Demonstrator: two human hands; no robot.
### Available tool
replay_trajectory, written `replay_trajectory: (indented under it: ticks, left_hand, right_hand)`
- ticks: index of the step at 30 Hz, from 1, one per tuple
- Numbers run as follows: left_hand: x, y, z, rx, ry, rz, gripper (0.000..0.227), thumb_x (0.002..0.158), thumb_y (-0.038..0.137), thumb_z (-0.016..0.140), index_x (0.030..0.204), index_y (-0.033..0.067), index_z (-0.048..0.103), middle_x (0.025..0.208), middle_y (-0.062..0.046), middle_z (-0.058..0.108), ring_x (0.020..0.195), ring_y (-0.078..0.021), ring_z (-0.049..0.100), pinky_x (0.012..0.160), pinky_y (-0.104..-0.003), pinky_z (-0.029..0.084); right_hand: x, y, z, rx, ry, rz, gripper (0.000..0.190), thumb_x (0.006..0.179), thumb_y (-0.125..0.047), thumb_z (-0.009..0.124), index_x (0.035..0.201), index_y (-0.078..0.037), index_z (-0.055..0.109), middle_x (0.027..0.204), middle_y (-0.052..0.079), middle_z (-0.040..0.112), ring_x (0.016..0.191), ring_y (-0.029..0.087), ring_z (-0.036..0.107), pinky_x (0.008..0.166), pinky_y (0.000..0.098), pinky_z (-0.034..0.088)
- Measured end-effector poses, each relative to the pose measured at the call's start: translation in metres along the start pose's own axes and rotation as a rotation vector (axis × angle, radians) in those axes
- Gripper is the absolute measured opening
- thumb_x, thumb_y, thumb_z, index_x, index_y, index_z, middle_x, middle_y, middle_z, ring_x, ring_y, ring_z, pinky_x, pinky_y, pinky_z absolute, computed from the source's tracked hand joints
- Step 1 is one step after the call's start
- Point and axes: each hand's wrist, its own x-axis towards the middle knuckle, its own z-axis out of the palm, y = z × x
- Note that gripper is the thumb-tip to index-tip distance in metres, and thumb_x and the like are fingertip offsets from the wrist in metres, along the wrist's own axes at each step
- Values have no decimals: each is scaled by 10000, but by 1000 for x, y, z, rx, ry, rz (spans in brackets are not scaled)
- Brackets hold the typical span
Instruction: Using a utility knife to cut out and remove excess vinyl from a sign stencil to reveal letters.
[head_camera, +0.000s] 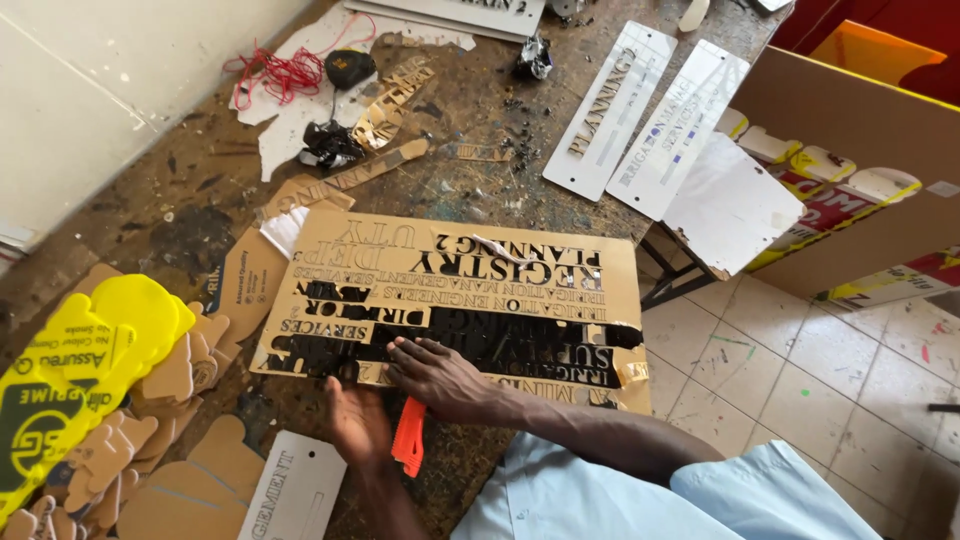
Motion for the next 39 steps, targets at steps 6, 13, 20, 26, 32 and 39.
replay_trajectory:
  ticks: [6, 13, 20, 26, 32, 39]
  left_hand:
    - [-9, -24, -4, 96, 111, -62, 476, 1170, 308, 595, 1604, 113, 611, 1565, -251, 683, 1415, -358, 682, 1280, -556, 494]
    - [-74, 6, 123, 481, 330, -82, 946, 1067, 383, 732, 1781, -43, 282, 1816, -364, 291, 1695, -446, 323, 1404, -590, 233]
    - [-50, -17, 26, 85, 107, -88, 650, 1122, 179, 677, 1659, 30, 344, 1632, -301, 572, 1405, -390, 648, 1127, -536, 522]
    - [-50, -14, 17, 41, 130, -172, 1057, 1098, 148, 704, 1817, 97, -70, 1639, -364, 540, 1404, -477, 675, 1123, -622, 576]
    - [-49, -14, 10, 79, 118, -200, 1109, 1101, 172, 705, 1808, 102, -146, 1644, -425, 512, 1411, -503, 667, 1115, -625, 588]
    - [-55, -9, 18, 178, 57, -164, 969, 1104, 206, 699, 1813, 35, 60, 1649, -368, 549, 1375, -454, 691, 1106, -578, 611]
  right_hand:
    - [5, -1, 0, 9, 287, -66, 618, 829, -102, 899, 1412, -6, 718, 1478, 324, 690, 1441, 525, 651, 1210, 625, 502]
    - [-1, -3, -5, -13, 252, -101, 653, 771, -51, 887, 1407, -7, 745, 1527, 332, 685, 1453, 505, 658, 1203, 597, 516]
    - [-3, -1, 7, -34, 218, -95, 810, 670, 0, 839, 1471, -11, 719, 1572, 321, 659, 1486, 492, 627, 1241, 583, 477]
    - [-7, 3, 17, 25, 197, -73, 960, 590, 64, 769, 1543, 18, 661, 1642, 355, 588, 1535, 527, 569, 1263, 613, 442]
    - [-13, 3, 22, 63, 140, -46, 1088, 516, 64, 803, 1587, 30, 616, 1676, 365, 544, 1597, 542, 488, 1299, 637, 386]
    - [-9, -1, -6, 123, 71, -35, 1164, 512, 50, 845, 1641, 33, 563, 1746, 355, 473, 1661, 523, 408, 1342, 645, 309]
